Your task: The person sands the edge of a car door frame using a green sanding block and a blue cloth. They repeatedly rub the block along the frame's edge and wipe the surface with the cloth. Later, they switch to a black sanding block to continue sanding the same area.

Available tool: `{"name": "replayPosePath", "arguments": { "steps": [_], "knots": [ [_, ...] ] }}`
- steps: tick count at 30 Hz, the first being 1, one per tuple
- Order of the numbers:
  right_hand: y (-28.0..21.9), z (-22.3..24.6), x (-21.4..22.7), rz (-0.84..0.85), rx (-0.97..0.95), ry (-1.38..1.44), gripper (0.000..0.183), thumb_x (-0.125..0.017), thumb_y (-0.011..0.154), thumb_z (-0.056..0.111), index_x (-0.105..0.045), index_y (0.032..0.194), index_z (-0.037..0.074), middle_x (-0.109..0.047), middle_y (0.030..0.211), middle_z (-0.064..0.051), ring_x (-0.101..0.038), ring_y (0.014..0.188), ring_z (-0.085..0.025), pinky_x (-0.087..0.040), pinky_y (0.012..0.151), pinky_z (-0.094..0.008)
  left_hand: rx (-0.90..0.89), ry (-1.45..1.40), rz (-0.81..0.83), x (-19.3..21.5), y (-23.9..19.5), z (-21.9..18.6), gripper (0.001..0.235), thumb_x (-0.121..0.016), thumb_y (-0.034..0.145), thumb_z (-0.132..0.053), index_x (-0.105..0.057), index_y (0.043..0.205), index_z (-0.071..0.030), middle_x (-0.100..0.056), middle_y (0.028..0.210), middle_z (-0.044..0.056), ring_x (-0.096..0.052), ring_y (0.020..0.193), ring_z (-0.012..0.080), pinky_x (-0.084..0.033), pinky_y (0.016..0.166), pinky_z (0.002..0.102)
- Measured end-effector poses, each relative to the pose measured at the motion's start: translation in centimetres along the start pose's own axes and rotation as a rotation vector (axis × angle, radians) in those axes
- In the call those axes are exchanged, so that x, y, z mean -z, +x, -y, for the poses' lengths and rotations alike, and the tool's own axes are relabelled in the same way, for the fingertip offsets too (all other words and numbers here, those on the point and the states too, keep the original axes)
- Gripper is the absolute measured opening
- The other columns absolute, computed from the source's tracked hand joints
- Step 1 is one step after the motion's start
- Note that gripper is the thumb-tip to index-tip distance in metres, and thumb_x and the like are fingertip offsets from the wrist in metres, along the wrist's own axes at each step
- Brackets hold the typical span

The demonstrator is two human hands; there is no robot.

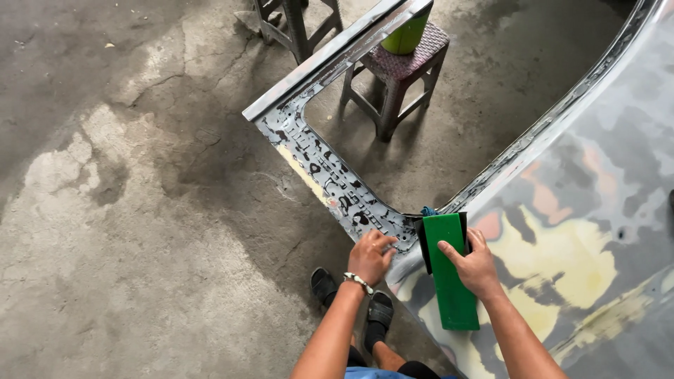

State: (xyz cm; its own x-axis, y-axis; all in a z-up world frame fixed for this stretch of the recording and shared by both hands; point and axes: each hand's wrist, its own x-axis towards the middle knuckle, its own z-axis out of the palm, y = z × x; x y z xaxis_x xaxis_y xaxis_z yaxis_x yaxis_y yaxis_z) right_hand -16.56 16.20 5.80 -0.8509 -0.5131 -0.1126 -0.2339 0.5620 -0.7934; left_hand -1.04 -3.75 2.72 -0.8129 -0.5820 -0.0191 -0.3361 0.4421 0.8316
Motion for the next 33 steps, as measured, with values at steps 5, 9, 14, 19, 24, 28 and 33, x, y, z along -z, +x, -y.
{"name": "replayPosePath", "arguments": {
  "steps": [5,9,14,19,24,28,33],
  "knots": [
    [0.1,0.0,0.1,-0.011,0.03,-0.025,0.057,-0.079,0.082,0.041,-0.067,0.118,-0.002,-0.064,0.118,-0.014,-0.065,0.108,-0.029,-0.051,0.094,-0.038,-0.283,0.128,0.013,-0.8,-0.1,0.1,0.012,-0.078,0.081,-0.018,-0.076,0.092,-0.016,-0.065,0.092,0.001,-0.063,0.093,0.0244,-0.048,0.079,0.04],
    [0.0,-0.1,-0.3,-0.027,-0.022,-0.035,0.062,-0.08,0.081,0.043,-0.065,0.118,-0.005,-0.064,0.119,-0.015,-0.066,0.108,-0.029,-0.052,0.093,-0.038,-0.328,0.197,-0.023,-0.8,0.1,-0.4,0.007,-0.077,0.085,-0.018,-0.07,0.082,-0.015,-0.064,0.09,0.001,-0.06,0.09,0.0248,-0.047,0.077,0.04],
    [-0.1,1.4,-0.1,-0.017,-0.024,-0.041,0.058,-0.08,0.081,0.042,-0.068,0.115,-0.003,-0.066,0.115,-0.015,-0.067,0.104,-0.028,-0.053,0.091,-0.038,-0.295,0.297,-0.019,-2.6,1.4,2.4,0.011,-0.069,0.093,-0.022,-0.07,0.091,-0.011,-0.061,0.09,0.007,-0.061,0.081,0.0269,-0.049,0.069,0.041],
    [-0.9,2.3,-0.6,0.037,-0.192,0.144,0.051,-0.081,0.08,0.039,-0.071,0.11,-0.001,-0.073,0.102,-0.012,-0.072,0.089,-0.021,-0.058,0.08,-0.036,0.172,0.032,-0.21,-1.9,2.2,2.4,0.035,-0.061,0.107,-0.034,-0.07,0.087,-0.007,-0.069,0.09,0.009,-0.065,0.081,0.0278,-0.052,0.071,0.043],
    [-2.2,1.3,-4.3,0.047,-0.227,0.279,0.056,-0.077,0.082,0.046,-0.069,0.115,0.001,-0.077,0.107,-0.016,-0.071,0.092,-0.018,-0.057,0.083,-0.034,0.138,-0.542,0.08,-2.7,-1.4,-3.6,0.074,-0.058,0.103,-0.048,-0.036,0.154,0.0,-0.063,0.136,0.02,-0.062,0.128,0.031,-0.048,0.107,0.041],
    [-3.5,-5.8,-7.0,0.102,-0.221,0.517,0.075,-0.042,0.113,0.062,-0.062,0.111,-0.01,-0.055,0.097,-0.03,-0.05,0.094,-0.02,-0.047,0.088,-0.036,0.117,-0.446,0.043,-3.2,-3.6,-5.4,0.106,-0.07,0.093,-0.058,-0.018,0.162,0.004,-0.041,0.156,0.029,-0.044,0.144,0.0387,-0.037,0.117,0.044],
    [-3.3,1.3,-4.3,0.338,-0.527,1.218,0.095,-0.033,0.091,0.078,-0.058,0.138,-0.002,-0.068,0.129,-0.016,-0.068,0.112,-0.024,-0.051,0.098,-0.037,0.151,-0.295,0.114,-1.5,-3.2,-5.4,0.143,-0.091,0.053,-0.057,-0.016,0.158,0.003,-0.039,0.14,0.023,-0.045,0.133,0.0358,-0.041,0.112,0.042]
  ]
}}
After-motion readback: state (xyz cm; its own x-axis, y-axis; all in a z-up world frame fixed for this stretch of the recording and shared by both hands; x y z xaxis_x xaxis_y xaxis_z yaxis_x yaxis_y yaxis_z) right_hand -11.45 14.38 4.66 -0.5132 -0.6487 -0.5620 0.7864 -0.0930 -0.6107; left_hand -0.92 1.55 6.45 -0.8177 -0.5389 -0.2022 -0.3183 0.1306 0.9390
